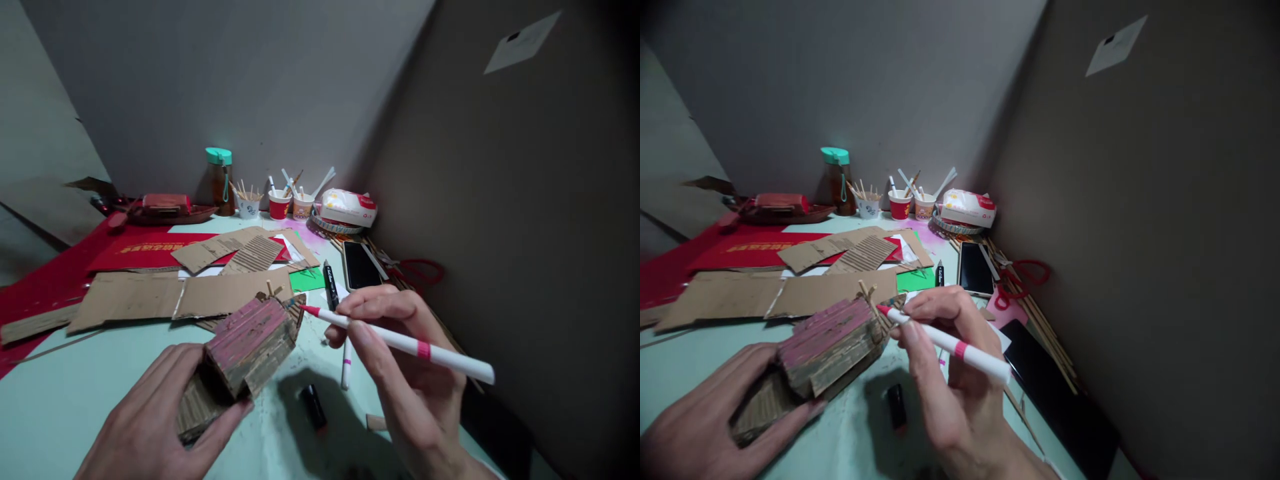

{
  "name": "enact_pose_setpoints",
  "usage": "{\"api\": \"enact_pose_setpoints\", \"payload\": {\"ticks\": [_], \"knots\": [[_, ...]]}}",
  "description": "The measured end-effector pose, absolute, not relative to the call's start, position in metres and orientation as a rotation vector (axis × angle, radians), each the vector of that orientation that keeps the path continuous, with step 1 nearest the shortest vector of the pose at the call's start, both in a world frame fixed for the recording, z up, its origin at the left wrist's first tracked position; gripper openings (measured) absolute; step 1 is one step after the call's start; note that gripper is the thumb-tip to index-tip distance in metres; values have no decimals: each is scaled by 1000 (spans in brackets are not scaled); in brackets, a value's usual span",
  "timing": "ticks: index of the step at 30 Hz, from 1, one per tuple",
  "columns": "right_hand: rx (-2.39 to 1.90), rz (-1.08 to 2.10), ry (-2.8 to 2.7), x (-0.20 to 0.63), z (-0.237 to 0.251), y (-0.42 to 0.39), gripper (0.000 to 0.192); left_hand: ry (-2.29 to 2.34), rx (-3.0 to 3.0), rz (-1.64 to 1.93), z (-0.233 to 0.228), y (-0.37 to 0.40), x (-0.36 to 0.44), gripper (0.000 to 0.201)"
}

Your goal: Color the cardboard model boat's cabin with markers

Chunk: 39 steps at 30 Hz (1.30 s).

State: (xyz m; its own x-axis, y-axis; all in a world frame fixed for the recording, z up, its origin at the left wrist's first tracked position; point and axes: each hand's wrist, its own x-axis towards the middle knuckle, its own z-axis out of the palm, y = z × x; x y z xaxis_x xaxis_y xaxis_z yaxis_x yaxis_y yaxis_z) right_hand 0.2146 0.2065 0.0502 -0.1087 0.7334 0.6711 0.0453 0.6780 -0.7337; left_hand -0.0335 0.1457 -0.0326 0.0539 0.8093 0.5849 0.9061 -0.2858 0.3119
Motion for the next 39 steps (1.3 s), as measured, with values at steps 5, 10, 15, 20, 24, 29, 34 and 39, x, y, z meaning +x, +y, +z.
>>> {"api": "enact_pose_setpoints", "payload": {"ticks": [5,10,15,20,24,29,34,39], "knots": [[-597,694,-1699,211,52,201,18,-1994,-2123,-997,-24,145,-26,43],[-549,695,-1782,204,46,193,20,-1824,-2123,-1006,-26,150,-29,39],[-484,580,-1857,200,35,190,21,-1748,-2213,-985,-28,151,-38,28],[-441,389,-1906,196,33,194,22,-1671,-2214,-989,-30,150,-40,24],[-573,313,-1924,201,40,196,21,-1666,-2211,-975,-31,149,-39,32],[-537,321,-1916,199,37,193,21,-1668,-2154,-949,-26,149,-34,29],[-530,310,-1936,199,35,191,20,-1654,-2144,-960,-23,151,-31,30],[-500,292,-1859,187,27,192,14,-1687,-2130,-995,-20,151,-28,32]]}}
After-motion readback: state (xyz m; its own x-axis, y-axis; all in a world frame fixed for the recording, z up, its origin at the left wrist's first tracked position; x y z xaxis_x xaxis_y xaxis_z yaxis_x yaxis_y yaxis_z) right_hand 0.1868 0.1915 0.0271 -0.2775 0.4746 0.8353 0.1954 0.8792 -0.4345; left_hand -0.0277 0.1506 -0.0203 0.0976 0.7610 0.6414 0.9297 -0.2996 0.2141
